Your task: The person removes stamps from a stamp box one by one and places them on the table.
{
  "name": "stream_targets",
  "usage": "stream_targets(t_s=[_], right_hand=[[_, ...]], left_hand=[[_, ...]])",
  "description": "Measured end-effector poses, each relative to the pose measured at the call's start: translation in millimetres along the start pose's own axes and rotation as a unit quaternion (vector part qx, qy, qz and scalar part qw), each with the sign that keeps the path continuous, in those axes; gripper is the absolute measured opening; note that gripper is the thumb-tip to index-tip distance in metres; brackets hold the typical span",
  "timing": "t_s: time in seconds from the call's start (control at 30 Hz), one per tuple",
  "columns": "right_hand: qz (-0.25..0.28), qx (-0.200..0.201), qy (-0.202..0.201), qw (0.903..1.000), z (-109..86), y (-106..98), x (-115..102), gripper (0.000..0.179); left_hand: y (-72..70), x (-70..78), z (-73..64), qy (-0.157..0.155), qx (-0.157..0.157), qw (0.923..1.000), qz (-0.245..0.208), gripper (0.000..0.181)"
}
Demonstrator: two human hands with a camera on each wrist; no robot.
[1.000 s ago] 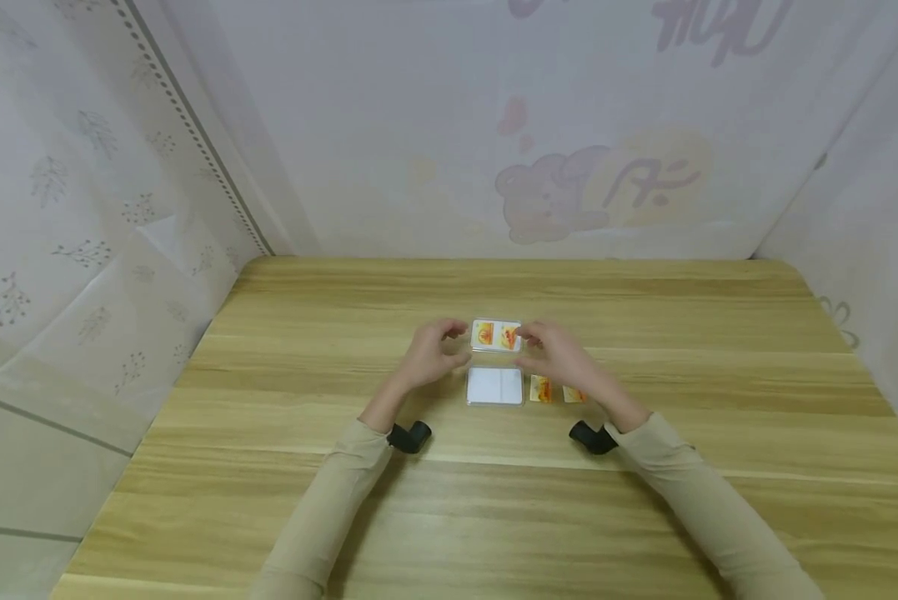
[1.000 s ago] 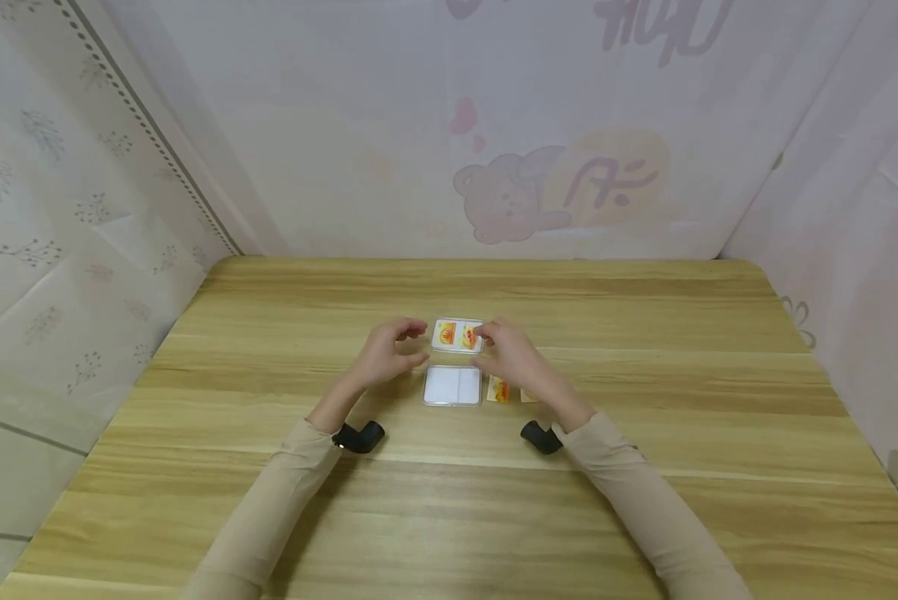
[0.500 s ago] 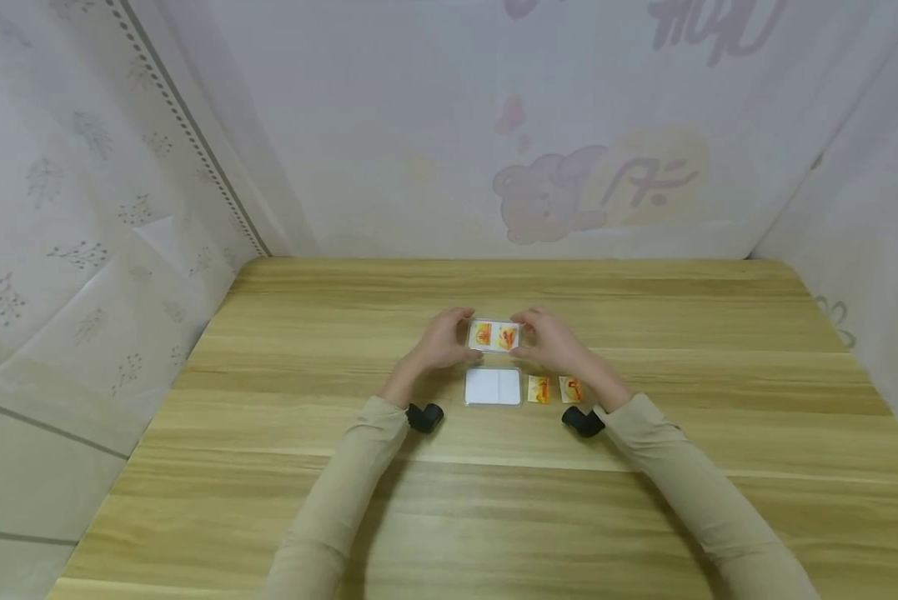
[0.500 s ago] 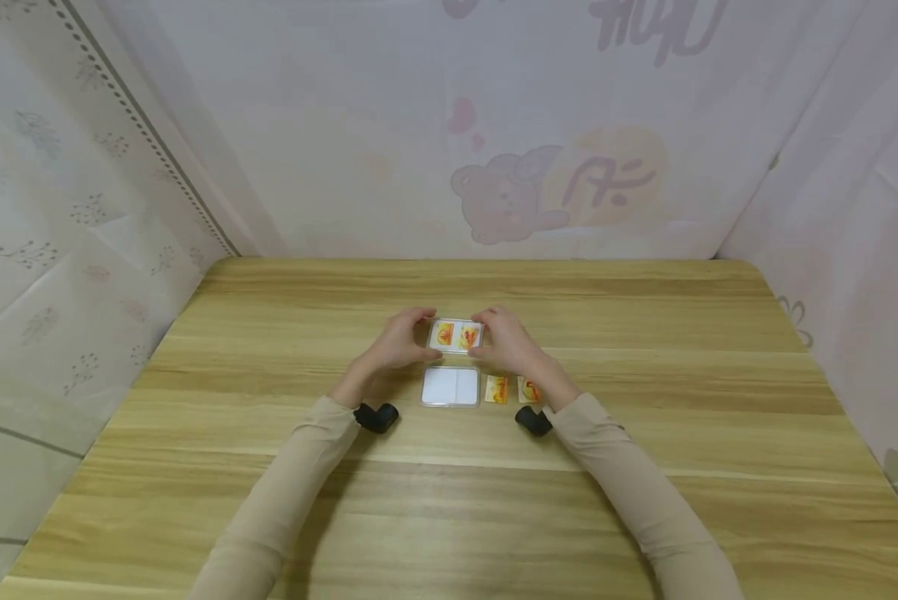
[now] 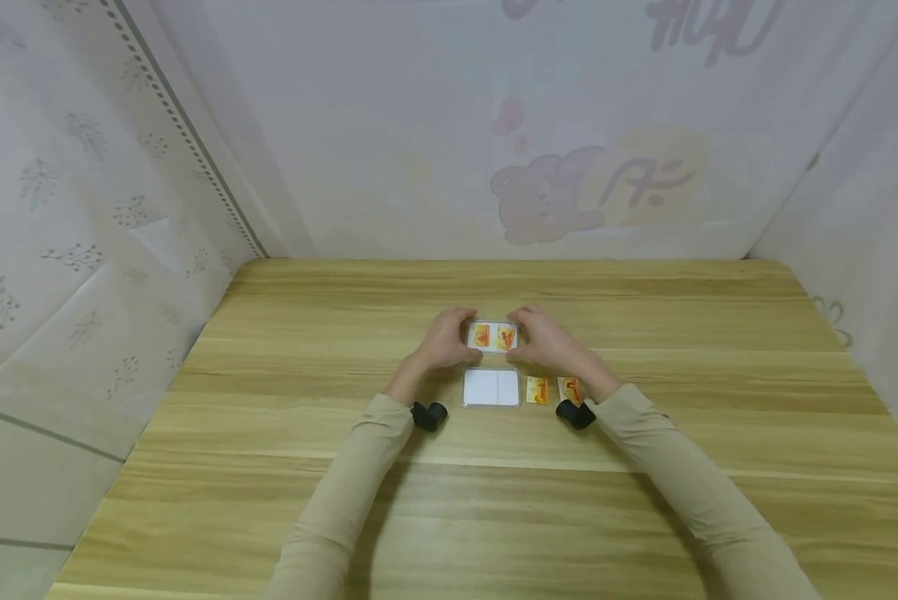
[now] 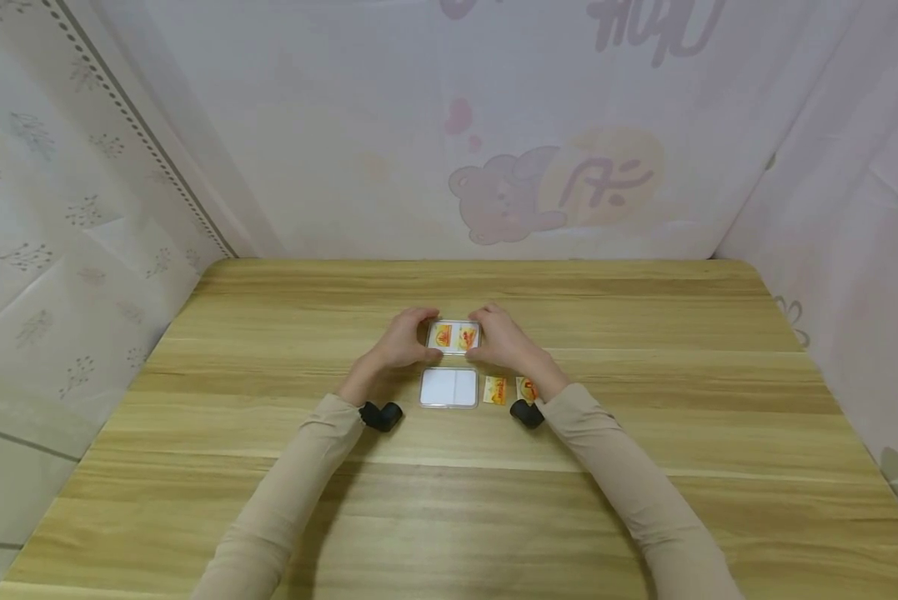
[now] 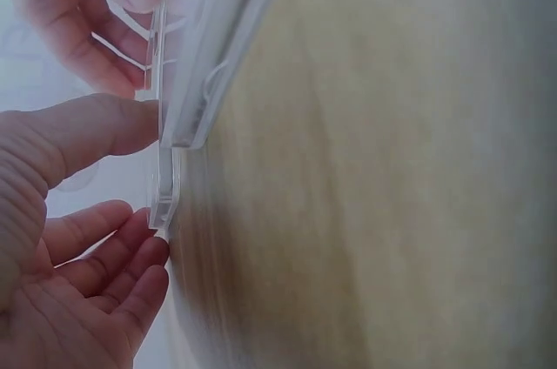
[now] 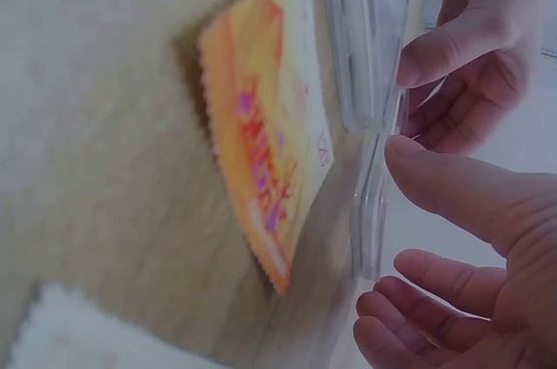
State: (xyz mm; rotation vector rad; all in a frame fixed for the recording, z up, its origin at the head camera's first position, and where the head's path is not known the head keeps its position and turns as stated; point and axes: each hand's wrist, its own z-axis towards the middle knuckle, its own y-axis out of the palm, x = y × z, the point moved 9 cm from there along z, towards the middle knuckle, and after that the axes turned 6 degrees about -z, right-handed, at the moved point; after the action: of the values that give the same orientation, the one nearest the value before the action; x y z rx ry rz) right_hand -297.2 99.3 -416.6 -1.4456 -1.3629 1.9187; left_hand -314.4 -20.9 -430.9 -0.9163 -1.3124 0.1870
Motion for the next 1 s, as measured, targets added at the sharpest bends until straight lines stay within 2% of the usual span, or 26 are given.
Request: stream_targets(t_s=[0.2, 0.5, 1.0], right_hand=[[-0.008, -0.017, 0.004, 0.9998, 4.2, 4.5, 0.4, 0.065], [-0.021, -0.027, 0.002, 0.9994, 7.3, 5.9, -1.4, 0.062], [-0.005, -0.013, -0.013, 0.9998, 8.6, 5.2, -0.2, 0.060]], left_hand=[[0.1, 0.8, 0.1, 0.001, -0.001, 0.9999, 0.013, 0.071], [0.2, -2.7, -0.5, -0.008, -0.007, 0.9999, 0.002, 0.072], [-0.9, -2.9, -1.3, -0.014, -0.012, 0.9998, -0.007, 0.072]])
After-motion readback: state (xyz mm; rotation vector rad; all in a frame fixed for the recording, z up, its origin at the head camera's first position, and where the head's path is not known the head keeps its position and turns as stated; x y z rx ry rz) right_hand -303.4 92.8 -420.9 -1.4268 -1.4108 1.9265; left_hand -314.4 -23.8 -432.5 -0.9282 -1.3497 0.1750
